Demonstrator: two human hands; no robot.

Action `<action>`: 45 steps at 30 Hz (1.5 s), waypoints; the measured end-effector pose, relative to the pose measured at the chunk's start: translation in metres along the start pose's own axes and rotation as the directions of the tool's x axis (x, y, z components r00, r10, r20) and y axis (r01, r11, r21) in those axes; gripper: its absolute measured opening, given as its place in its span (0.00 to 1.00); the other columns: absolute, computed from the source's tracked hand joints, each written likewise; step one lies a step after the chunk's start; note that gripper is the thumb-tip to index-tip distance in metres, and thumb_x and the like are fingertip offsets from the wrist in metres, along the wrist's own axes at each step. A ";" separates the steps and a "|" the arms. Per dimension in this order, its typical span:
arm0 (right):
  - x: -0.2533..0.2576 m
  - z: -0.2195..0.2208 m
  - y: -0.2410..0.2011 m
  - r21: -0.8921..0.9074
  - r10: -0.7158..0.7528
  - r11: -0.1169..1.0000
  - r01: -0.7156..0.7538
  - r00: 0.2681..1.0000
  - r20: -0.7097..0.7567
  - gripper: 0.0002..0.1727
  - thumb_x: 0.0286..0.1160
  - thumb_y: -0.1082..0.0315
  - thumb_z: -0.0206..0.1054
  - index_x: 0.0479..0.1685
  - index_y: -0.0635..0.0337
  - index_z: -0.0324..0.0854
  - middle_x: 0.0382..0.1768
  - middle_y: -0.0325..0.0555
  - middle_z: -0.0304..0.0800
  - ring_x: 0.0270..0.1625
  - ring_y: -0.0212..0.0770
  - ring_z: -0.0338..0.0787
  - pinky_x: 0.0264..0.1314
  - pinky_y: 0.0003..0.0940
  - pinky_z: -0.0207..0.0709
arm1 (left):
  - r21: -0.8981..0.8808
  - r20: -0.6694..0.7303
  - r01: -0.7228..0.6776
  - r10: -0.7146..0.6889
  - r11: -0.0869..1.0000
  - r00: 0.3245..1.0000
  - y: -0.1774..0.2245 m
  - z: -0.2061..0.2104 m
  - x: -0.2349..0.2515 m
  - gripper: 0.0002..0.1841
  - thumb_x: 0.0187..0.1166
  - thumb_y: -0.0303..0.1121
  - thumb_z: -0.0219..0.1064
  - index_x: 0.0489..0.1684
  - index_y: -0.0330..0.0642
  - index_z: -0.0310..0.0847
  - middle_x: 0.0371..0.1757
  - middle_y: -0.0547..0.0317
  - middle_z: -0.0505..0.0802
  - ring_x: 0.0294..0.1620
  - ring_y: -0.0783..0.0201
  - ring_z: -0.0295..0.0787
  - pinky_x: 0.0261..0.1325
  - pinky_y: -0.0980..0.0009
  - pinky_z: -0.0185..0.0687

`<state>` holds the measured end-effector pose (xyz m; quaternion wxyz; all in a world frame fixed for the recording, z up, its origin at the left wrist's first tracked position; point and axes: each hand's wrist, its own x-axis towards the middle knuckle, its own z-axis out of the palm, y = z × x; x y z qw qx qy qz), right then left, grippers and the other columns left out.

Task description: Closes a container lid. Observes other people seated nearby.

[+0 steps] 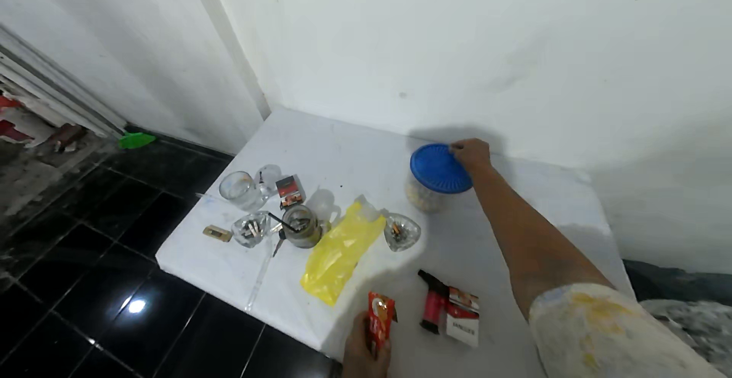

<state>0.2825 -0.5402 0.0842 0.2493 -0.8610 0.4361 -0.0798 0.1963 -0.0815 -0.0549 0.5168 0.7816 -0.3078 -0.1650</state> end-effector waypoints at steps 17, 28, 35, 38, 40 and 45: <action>0.008 -0.006 -0.006 0.037 -0.015 0.999 0.014 0.999 0.044 0.16 0.81 0.71 0.67 0.62 0.71 0.86 0.64 0.74 0.85 0.73 0.71 0.79 0.76 0.67 0.65 | -0.014 0.019 0.020 -0.020 1.000 1.000 -0.004 0.000 0.001 0.33 0.64 0.35 0.72 0.64 0.14 0.73 0.41 0.36 0.93 0.36 0.56 0.93 0.44 0.62 0.90; 0.024 0.047 -0.022 -0.092 -0.178 0.979 0.182 0.983 0.048 0.24 0.88 0.50 0.60 0.56 0.66 0.85 0.61 0.69 0.85 0.71 0.70 0.79 0.65 0.75 0.63 | -0.032 0.049 0.110 -0.108 0.993 0.993 0.010 -0.004 0.000 0.32 0.64 0.27 0.75 0.65 0.13 0.71 0.45 0.31 0.92 0.41 0.50 0.94 0.50 0.57 0.91; 0.026 0.041 -0.022 -0.043 -0.160 0.985 0.165 0.982 0.102 0.23 0.88 0.51 0.61 0.56 0.66 0.85 0.62 0.69 0.84 0.73 0.70 0.76 0.67 0.75 0.59 | -0.008 0.045 0.091 -0.090 0.996 0.995 0.003 -0.001 -0.002 0.33 0.65 0.33 0.74 0.66 0.14 0.71 0.45 0.33 0.93 0.41 0.51 0.95 0.48 0.57 0.91; 0.026 0.040 -0.017 -0.038 -0.186 0.981 0.189 0.980 0.067 0.24 0.87 0.50 0.62 0.56 0.64 0.87 0.63 0.68 0.85 0.72 0.70 0.78 0.66 0.75 0.62 | 0.005 0.037 0.072 -0.072 0.997 0.997 0.003 0.000 -0.002 0.33 0.64 0.33 0.74 0.66 0.14 0.72 0.45 0.34 0.93 0.41 0.50 0.94 0.49 0.56 0.91; 0.010 0.034 -0.014 -0.010 -0.180 0.984 0.181 0.983 0.015 0.25 0.87 0.49 0.62 0.65 0.60 0.87 0.69 0.68 0.82 0.78 0.72 0.74 0.71 0.80 0.58 | 0.008 0.027 0.048 -0.049 0.999 0.998 0.001 0.001 -0.002 0.33 0.64 0.34 0.73 0.65 0.15 0.73 0.44 0.34 0.93 0.40 0.51 0.94 0.47 0.57 0.91; -0.075 0.018 -0.021 -0.114 -0.180 0.973 0.201 0.969 0.167 0.39 0.81 0.43 0.67 0.87 0.54 0.69 0.87 0.63 0.63 0.90 0.72 0.54 0.79 0.87 0.40 | 0.004 0.026 0.070 -0.070 0.998 0.997 0.003 0.001 -0.002 0.34 0.64 0.34 0.74 0.65 0.15 0.73 0.44 0.33 0.93 0.41 0.49 0.94 0.48 0.54 0.90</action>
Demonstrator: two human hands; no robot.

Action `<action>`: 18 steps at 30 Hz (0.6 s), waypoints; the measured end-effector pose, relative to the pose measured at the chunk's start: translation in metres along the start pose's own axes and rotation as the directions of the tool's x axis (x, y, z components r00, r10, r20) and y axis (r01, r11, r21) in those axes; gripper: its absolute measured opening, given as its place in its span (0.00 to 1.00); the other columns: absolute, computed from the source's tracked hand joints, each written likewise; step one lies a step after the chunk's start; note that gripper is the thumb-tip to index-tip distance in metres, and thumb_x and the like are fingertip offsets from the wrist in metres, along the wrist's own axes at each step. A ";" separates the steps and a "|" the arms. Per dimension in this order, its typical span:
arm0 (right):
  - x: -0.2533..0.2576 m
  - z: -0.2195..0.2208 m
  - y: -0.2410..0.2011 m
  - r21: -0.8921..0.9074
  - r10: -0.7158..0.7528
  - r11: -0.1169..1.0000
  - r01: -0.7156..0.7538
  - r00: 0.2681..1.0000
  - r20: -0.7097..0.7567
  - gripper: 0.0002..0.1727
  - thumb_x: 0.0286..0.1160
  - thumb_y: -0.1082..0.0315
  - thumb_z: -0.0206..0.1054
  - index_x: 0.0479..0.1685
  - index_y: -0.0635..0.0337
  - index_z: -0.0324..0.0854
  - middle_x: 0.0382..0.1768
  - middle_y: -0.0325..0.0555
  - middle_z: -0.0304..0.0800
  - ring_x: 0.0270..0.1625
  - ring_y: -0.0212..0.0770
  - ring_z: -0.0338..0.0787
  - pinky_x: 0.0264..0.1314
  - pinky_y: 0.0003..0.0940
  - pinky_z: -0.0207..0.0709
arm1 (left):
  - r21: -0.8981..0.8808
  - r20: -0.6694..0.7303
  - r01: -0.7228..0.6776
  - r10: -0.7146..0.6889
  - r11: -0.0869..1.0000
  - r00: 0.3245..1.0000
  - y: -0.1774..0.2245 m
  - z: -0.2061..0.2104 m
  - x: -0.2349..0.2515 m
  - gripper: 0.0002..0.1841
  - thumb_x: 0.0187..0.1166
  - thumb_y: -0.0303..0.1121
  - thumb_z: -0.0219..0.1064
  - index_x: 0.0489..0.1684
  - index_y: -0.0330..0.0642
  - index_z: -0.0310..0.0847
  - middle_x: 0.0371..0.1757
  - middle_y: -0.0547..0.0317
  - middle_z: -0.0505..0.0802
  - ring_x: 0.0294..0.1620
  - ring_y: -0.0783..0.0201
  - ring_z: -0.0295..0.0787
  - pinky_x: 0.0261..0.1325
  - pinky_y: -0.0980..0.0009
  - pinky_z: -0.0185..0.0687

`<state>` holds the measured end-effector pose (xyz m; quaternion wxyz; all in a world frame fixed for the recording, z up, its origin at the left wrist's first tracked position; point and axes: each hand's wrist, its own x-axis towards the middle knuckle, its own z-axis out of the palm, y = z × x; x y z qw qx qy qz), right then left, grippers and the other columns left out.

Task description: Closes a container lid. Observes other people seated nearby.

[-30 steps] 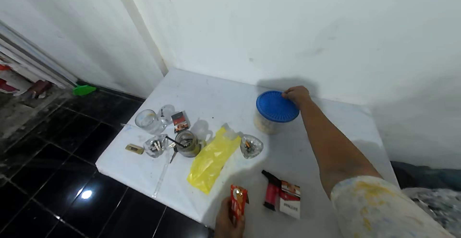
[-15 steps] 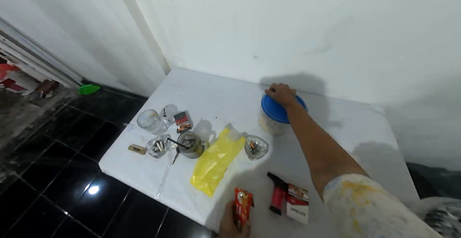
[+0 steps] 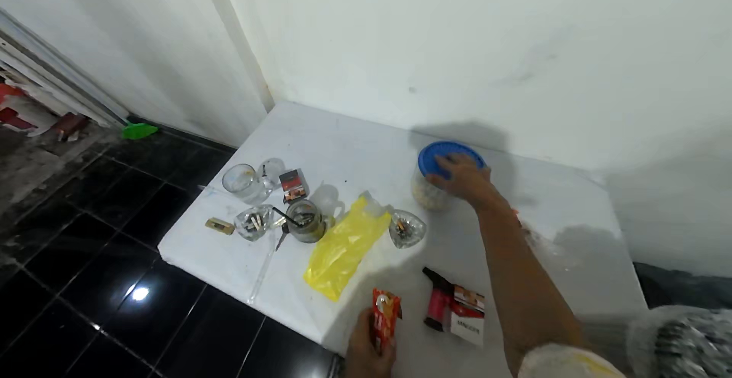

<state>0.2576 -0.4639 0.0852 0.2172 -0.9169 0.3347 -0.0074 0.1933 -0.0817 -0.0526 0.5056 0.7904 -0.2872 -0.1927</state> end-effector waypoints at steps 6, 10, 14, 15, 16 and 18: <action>-0.025 0.047 0.000 -0.085 -0.037 0.996 0.020 0.978 -0.207 0.36 0.81 0.59 0.71 0.88 0.56 0.67 0.88 0.65 0.61 0.91 0.74 0.54 0.80 0.88 0.31 | 0.009 -0.015 -0.014 0.014 1.000 1.000 -0.003 0.003 0.000 0.34 0.64 0.37 0.73 0.64 0.15 0.74 0.44 0.34 0.93 0.41 0.51 0.94 0.48 0.57 0.91; -0.010 0.058 0.000 -0.134 -0.063 0.991 0.021 0.944 -0.323 0.33 0.81 0.59 0.70 0.86 0.55 0.70 0.86 0.67 0.66 0.88 0.77 0.59 0.77 0.91 0.36 | 0.018 0.013 -0.006 0.005 1.000 1.000 -0.002 0.000 0.000 0.34 0.65 0.36 0.74 0.67 0.16 0.73 0.45 0.34 0.93 0.41 0.50 0.94 0.48 0.56 0.91; 0.026 0.058 -0.006 -0.129 0.016 0.990 -0.060 0.947 -0.320 0.34 0.83 0.57 0.68 0.88 0.56 0.67 0.87 0.68 0.62 0.88 0.78 0.56 0.76 0.91 0.35 | 0.016 0.002 -0.014 0.014 1.000 1.000 -0.003 0.002 -0.003 0.34 0.64 0.35 0.73 0.66 0.15 0.73 0.46 0.32 0.92 0.41 0.50 0.94 0.50 0.57 0.91; 0.037 0.056 -0.009 -0.115 0.037 0.991 -0.075 0.952 -0.304 0.35 0.83 0.55 0.67 0.89 0.56 0.65 0.88 0.68 0.60 0.89 0.78 0.54 0.77 0.91 0.33 | 0.012 -0.001 -0.019 0.019 1.000 1.000 -0.004 0.003 -0.002 0.34 0.64 0.35 0.73 0.66 0.15 0.73 0.46 0.32 0.92 0.42 0.50 0.95 0.50 0.57 0.91; 0.048 0.051 -0.013 -0.085 0.058 0.993 -0.083 0.964 -0.259 0.37 0.84 0.53 0.66 0.90 0.56 0.63 0.89 0.68 0.57 0.90 0.78 0.50 0.78 0.90 0.30 | 0.011 -0.005 -0.025 0.025 1.000 1.000 -0.005 0.004 -0.002 0.34 0.64 0.35 0.74 0.66 0.15 0.73 0.46 0.33 0.92 0.42 0.50 0.94 0.50 0.57 0.91; 0.065 0.037 -0.019 0.005 0.043 0.999 -0.043 0.990 -0.134 0.40 0.85 0.49 0.64 0.93 0.55 0.58 0.92 0.69 0.49 0.92 0.79 0.42 0.78 0.90 0.26 | 0.027 -0.027 -0.036 0.036 0.999 0.999 -0.007 0.004 -0.002 0.35 0.63 0.36 0.73 0.65 0.15 0.73 0.45 0.33 0.93 0.40 0.50 0.94 0.48 0.56 0.91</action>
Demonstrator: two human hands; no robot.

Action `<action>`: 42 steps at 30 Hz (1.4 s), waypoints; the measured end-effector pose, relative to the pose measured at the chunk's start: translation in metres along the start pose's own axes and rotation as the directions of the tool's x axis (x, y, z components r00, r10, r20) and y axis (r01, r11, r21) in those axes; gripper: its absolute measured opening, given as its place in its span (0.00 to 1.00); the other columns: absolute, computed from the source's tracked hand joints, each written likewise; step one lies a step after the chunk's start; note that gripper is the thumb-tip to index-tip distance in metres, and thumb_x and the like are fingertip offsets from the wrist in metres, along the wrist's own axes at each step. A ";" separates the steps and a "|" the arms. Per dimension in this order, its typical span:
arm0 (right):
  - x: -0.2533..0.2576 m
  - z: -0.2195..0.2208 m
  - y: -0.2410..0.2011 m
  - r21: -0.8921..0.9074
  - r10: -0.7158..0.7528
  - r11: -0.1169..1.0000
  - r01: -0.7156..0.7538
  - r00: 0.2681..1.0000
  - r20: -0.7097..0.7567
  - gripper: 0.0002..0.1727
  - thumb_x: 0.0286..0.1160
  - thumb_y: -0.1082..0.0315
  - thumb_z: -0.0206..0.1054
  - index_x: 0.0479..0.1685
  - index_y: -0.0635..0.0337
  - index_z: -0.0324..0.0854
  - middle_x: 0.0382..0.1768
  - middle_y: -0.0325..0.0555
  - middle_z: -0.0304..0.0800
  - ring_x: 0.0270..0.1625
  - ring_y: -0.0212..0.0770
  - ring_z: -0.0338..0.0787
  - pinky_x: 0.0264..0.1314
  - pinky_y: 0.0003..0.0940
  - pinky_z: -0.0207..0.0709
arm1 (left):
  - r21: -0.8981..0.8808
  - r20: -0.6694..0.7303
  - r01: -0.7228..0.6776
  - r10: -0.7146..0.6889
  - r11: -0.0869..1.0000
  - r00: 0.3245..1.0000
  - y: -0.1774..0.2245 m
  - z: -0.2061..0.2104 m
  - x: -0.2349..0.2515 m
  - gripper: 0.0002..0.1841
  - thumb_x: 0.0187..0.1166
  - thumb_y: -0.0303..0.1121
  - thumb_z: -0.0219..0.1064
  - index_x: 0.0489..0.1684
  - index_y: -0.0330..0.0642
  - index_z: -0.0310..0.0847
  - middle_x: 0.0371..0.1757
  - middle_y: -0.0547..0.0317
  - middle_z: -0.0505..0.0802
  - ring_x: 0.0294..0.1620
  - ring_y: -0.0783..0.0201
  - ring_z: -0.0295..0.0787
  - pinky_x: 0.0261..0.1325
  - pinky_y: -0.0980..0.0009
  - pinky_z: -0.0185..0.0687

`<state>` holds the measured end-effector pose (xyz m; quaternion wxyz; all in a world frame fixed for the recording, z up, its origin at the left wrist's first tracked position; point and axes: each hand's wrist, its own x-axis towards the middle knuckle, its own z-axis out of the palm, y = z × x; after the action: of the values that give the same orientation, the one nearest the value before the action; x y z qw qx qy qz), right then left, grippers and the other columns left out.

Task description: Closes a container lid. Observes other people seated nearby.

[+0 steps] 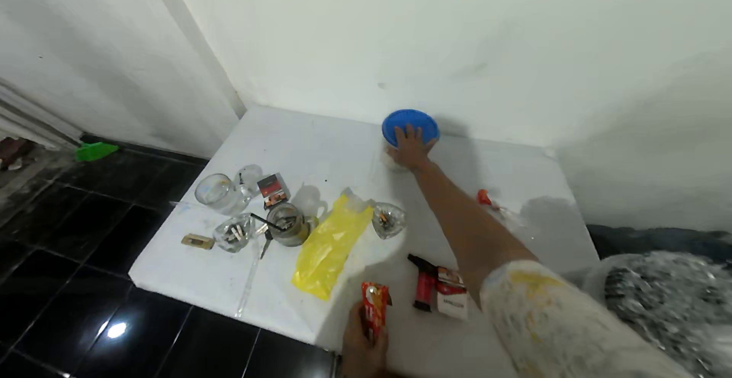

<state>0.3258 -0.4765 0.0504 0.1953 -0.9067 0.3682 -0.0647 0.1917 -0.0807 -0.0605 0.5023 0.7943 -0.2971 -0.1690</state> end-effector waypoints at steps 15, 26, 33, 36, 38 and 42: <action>-0.102 -0.291 0.082 -0.246 -0.156 0.950 0.191 0.975 0.157 0.24 0.87 0.65 0.63 0.79 0.66 0.75 0.72 0.72 0.80 0.71 0.74 0.82 0.76 0.71 0.67 | 0.039 -0.059 -0.066 0.069 0.997 0.996 -0.002 0.003 0.005 0.31 0.64 0.32 0.72 0.64 0.15 0.73 0.43 0.33 0.92 0.40 0.48 0.93 0.47 0.52 0.89; -0.234 -0.252 0.327 -0.133 0.203 0.976 -0.172 0.938 0.282 0.23 0.85 0.67 0.66 0.75 0.68 0.78 0.67 0.73 0.83 0.71 0.75 0.80 0.76 0.73 0.64 | -0.064 -0.173 0.211 -0.219 0.975 0.960 0.027 0.000 0.002 0.28 0.75 0.29 0.67 0.72 0.20 0.67 0.51 0.34 0.90 0.44 0.55 0.90 0.52 0.57 0.87; -0.335 -0.200 0.338 0.130 0.218 0.940 -0.317 0.846 0.487 0.17 0.88 0.76 0.57 0.70 0.75 0.77 0.65 0.69 0.83 0.65 0.54 0.83 0.75 0.47 0.70 | -0.276 -0.365 0.310 -0.398 0.910 0.842 0.068 0.038 -0.090 0.29 0.77 0.31 0.64 0.75 0.23 0.64 0.52 0.41 0.86 0.37 0.63 0.88 0.42 0.65 0.88; -0.382 -0.199 0.295 0.152 0.266 0.914 -0.376 0.839 0.475 0.20 0.85 0.79 0.58 0.73 0.79 0.72 0.69 0.72 0.81 0.73 0.56 0.80 0.81 0.45 0.64 | -0.359 -0.396 0.345 -0.476 0.867 0.785 0.076 0.068 -0.146 0.29 0.76 0.31 0.64 0.75 0.24 0.63 0.50 0.43 0.86 0.33 0.65 0.87 0.37 0.67 0.88; -0.403 -0.171 0.303 0.189 0.233 0.924 -0.332 0.881 0.412 0.23 0.81 0.79 0.64 0.74 0.80 0.72 0.70 0.72 0.81 0.75 0.56 0.80 0.83 0.43 0.64 | -0.377 -0.391 0.390 -0.526 0.840 0.755 0.081 0.087 -0.181 0.29 0.76 0.29 0.64 0.75 0.24 0.63 0.50 0.42 0.86 0.35 0.65 0.87 0.39 0.67 0.87; -0.437 -0.091 0.339 0.478 -0.004 0.877 -0.054 0.993 0.119 0.34 0.64 0.73 0.78 0.70 0.85 0.73 0.68 0.78 0.81 0.74 0.61 0.81 0.83 0.46 0.66 | -0.375 -0.364 0.461 -0.585 0.804 0.724 0.091 0.114 -0.233 0.27 0.78 0.27 0.65 0.74 0.22 0.64 0.49 0.40 0.86 0.38 0.64 0.87 0.43 0.65 0.87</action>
<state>-0.2304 -0.4229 0.0093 0.4358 -0.8274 0.3403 -0.0986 -0.0791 -0.0397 -0.0360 0.5879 0.7897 0.0946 -0.1475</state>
